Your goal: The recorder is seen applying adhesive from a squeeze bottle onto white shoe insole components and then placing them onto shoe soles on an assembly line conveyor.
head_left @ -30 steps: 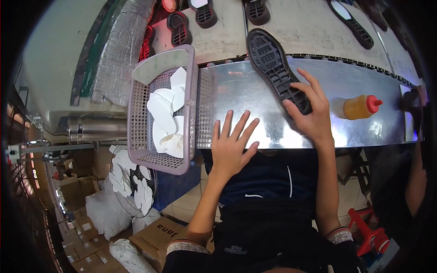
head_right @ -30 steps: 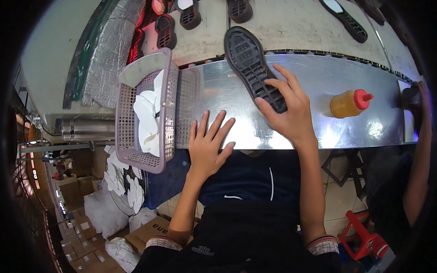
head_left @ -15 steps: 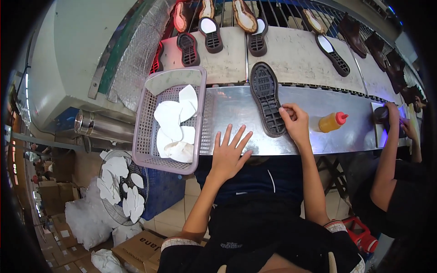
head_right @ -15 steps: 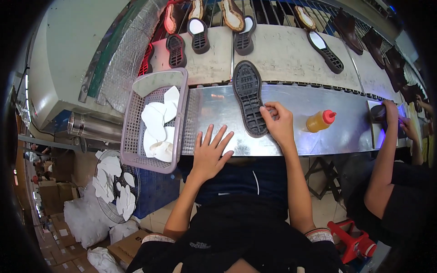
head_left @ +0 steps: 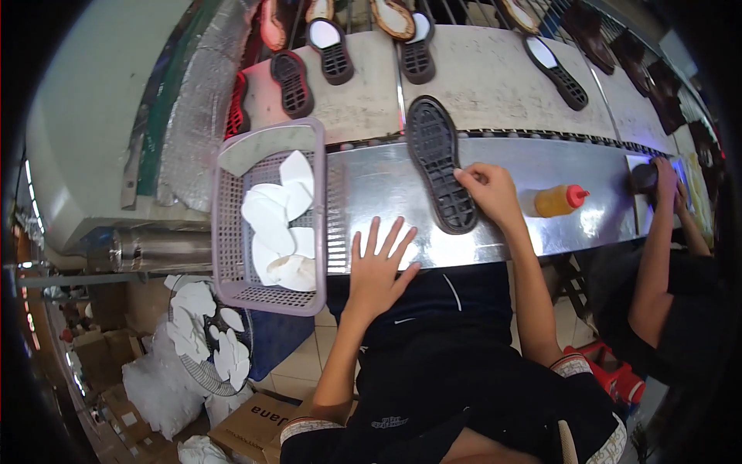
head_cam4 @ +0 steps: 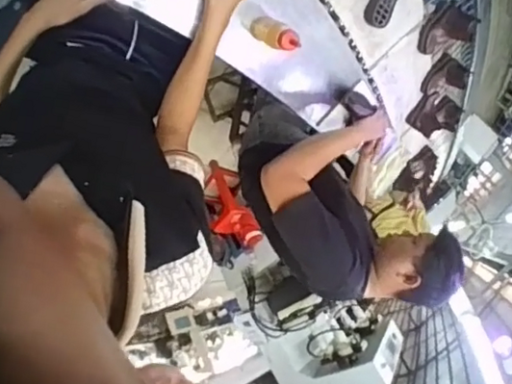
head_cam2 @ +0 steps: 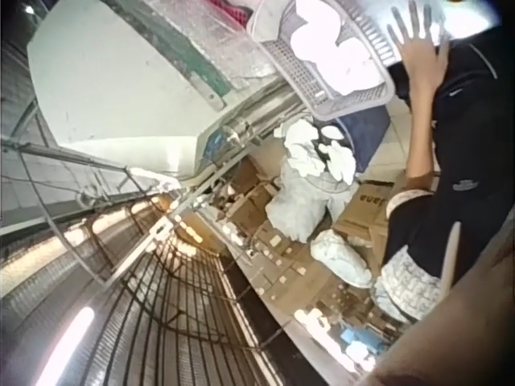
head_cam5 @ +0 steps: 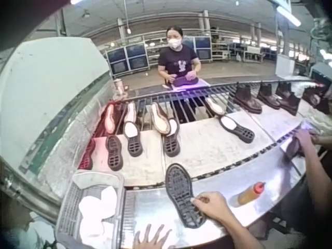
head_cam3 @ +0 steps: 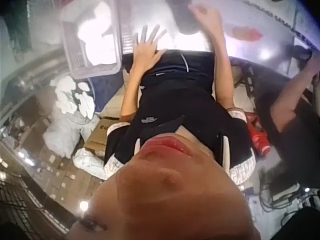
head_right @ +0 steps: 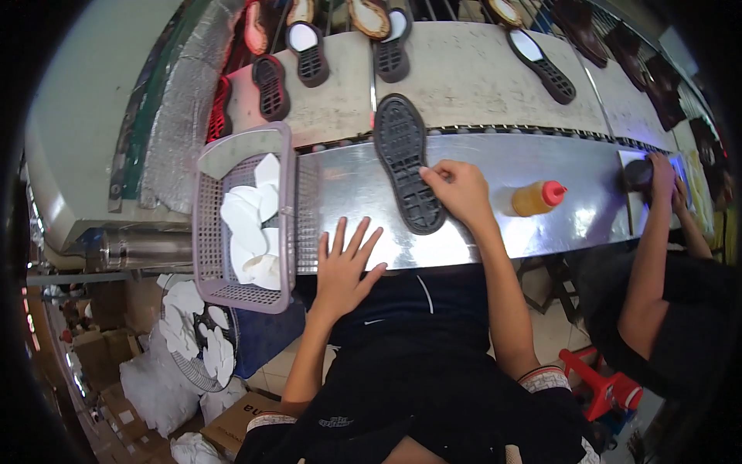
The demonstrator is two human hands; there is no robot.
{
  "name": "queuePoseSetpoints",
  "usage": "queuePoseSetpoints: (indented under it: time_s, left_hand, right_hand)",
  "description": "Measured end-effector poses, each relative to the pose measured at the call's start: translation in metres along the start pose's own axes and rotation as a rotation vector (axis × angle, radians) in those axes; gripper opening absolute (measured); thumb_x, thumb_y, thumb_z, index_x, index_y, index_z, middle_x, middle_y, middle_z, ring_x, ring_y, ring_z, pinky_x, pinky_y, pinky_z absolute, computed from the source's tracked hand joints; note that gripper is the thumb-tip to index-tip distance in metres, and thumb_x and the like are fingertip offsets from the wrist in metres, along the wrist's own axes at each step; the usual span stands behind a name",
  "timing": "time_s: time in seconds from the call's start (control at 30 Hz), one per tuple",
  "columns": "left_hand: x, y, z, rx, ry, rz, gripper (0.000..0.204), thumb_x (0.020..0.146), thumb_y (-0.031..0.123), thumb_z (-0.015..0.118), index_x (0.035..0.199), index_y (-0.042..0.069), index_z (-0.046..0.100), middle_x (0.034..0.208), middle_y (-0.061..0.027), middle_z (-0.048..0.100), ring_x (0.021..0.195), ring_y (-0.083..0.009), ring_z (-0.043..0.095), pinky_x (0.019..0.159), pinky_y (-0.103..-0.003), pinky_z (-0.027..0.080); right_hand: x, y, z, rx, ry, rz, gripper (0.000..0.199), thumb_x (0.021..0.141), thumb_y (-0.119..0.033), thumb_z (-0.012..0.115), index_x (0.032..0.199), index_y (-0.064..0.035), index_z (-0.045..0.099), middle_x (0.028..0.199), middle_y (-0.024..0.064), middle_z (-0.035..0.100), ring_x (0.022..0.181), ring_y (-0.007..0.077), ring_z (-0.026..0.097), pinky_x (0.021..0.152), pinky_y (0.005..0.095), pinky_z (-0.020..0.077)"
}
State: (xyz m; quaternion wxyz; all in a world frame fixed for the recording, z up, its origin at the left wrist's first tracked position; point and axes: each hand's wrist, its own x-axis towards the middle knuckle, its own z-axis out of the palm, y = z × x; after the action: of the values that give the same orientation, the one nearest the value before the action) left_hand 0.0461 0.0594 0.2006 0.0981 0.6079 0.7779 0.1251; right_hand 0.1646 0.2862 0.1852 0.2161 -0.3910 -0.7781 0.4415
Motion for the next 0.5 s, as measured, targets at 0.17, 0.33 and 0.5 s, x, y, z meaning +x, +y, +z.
queuePoseSetpoints:
  time_s: [0.17,0.33,0.5]
  left_hand:
    - [-0.001,0.0,0.003,-0.001,-0.005,-0.001,0.053,0.089,0.044,0.047,0.137,0.023,0.038,0.145,-0.0036,0.031,0.135,-0.0344,0.022,0.107,-0.053,0.016]
    - [-0.001,0.0,0.002,0.0,0.016,-0.003,0.053,0.089,0.043,0.048,0.137,0.023,0.039,0.145,-0.0038,0.031,0.134,-0.0346,0.023,0.107,-0.053,0.016]
    - [0.0,0.0,0.002,-0.001,0.032,0.003,0.053,0.088,0.042,0.049,0.136,0.022,0.04,0.145,-0.0039,0.032,0.134,-0.0348,0.023,0.107,-0.053,0.017]
  right_hand:
    - [0.006,-0.005,0.002,-0.02,0.024,0.155,0.04,0.08,-0.033,0.066,0.062,0.0027,0.063,0.048,0.0021,0.051,0.047,0.0077,0.046,0.046,0.0265,0.0343]
    - [0.006,-0.012,0.003,-0.099,0.057,0.214,0.044,0.074,-0.044,0.064,0.063,-0.0014,0.066,0.052,0.0106,0.057,0.05,0.0233,0.056,0.051,0.0343,0.0411]
    - [0.009,-0.026,0.01,-0.363,0.109,0.163,0.037,0.073,-0.038,0.061,0.063,-0.0016,0.064,0.055,0.0122,0.058,0.054,0.0284,0.059,0.052,0.0373,0.0429]
